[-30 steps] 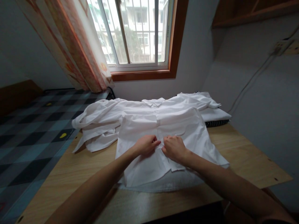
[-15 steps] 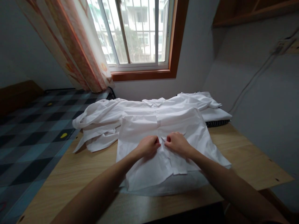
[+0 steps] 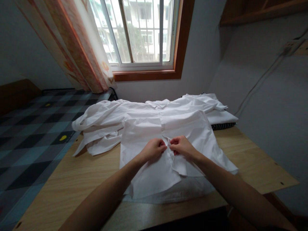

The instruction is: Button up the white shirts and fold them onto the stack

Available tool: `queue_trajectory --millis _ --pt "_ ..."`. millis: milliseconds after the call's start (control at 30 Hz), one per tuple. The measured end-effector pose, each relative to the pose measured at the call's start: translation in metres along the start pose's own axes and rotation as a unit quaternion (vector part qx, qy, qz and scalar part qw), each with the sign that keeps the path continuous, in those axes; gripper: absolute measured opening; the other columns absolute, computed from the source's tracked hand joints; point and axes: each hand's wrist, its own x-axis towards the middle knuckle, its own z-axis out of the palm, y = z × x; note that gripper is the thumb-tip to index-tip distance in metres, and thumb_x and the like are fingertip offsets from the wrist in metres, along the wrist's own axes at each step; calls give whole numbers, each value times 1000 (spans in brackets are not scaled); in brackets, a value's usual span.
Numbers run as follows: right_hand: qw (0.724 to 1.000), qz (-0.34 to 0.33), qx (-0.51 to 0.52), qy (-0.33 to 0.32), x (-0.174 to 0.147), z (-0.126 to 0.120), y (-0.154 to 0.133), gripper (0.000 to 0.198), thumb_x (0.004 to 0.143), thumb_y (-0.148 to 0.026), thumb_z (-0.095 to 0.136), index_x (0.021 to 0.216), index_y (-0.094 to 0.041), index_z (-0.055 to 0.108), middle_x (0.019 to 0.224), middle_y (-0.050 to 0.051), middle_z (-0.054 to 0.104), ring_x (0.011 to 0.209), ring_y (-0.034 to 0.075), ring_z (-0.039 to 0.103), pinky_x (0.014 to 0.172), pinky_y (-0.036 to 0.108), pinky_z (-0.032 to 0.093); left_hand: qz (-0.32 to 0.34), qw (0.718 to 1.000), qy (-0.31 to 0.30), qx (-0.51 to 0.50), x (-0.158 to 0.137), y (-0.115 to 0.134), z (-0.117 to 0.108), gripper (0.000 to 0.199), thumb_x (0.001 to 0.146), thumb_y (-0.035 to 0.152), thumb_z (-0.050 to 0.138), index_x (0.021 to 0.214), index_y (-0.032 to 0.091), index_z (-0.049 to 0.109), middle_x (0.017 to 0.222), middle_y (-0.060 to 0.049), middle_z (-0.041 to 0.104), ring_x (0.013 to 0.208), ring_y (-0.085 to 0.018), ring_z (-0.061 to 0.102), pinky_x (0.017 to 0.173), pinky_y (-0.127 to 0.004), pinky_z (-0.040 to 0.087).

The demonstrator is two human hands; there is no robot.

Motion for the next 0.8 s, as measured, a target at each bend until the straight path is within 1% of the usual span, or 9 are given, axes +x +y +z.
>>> queue_trajectory --millis 100,200,333,433,467,533,667,800 --pt "998 -31 -48 -13 0 -3 4 7 59 -15 56 60 -16 63 48 -5 55 43 8 49 44 19 39 -23 997 -16 -67 -2 -1 2 22 77 27 52 59 16 57 48 3 50 50 -12 47 53 -23 34" --pt "988 -72 -139 2 -2 -4 4 8 61 -17 55 56 -16 60 44 -4 53 43 9 47 43 19 32 -38 995 -19 -96 -3 -1 3 21 76 27 51 58 16 56 45 3 48 46 -11 46 51 -23 34" --pt "958 -120 -257 43 -9 -1 -6 14 62 -15 54 48 -17 55 41 -4 51 43 8 43 46 21 28 -30 996 -7 -88 -3 0 4 22 76 27 50 58 16 58 45 3 49 47 -12 47 51 -23 34" --pt "938 -147 -306 68 -11 2 -10 16 61 -14 55 45 -17 53 40 -4 49 44 8 42 48 21 28 -12 998 9 -56 -2 1 3 22 76 27 51 60 16 61 48 2 52 51 -12 49 53 -22 35" --pt "937 -151 -309 67 -11 3 -10 16 60 -14 56 45 -16 53 41 -4 50 44 8 42 48 21 28 -8 999 15 -45 -2 2 2 22 76 26 51 60 16 62 49 2 53 53 -13 50 54 -22 35" --pt "944 -144 -291 52 -9 4 -7 16 61 -14 55 46 -16 55 41 -3 52 44 8 43 48 21 29 -3 999 26 -25 -2 2 2 22 76 24 51 61 15 63 51 1 55 55 -13 51 56 -23 35" --pt "975 -108 -195 19 -2 4 7 16 66 -17 54 52 -16 61 44 -2 56 43 9 48 46 19 31 0 999 42 4 -3 3 1 21 77 21 51 61 15 63 55 0 58 57 -14 51 58 -24 35" --pt "991 -76 -109 11 5 3 21 14 66 -19 56 62 -15 68 48 -1 60 45 10 53 44 19 34 -1 999 51 11 -3 5 1 23 77 21 51 57 16 61 53 0 57 56 -13 50 58 -24 34"
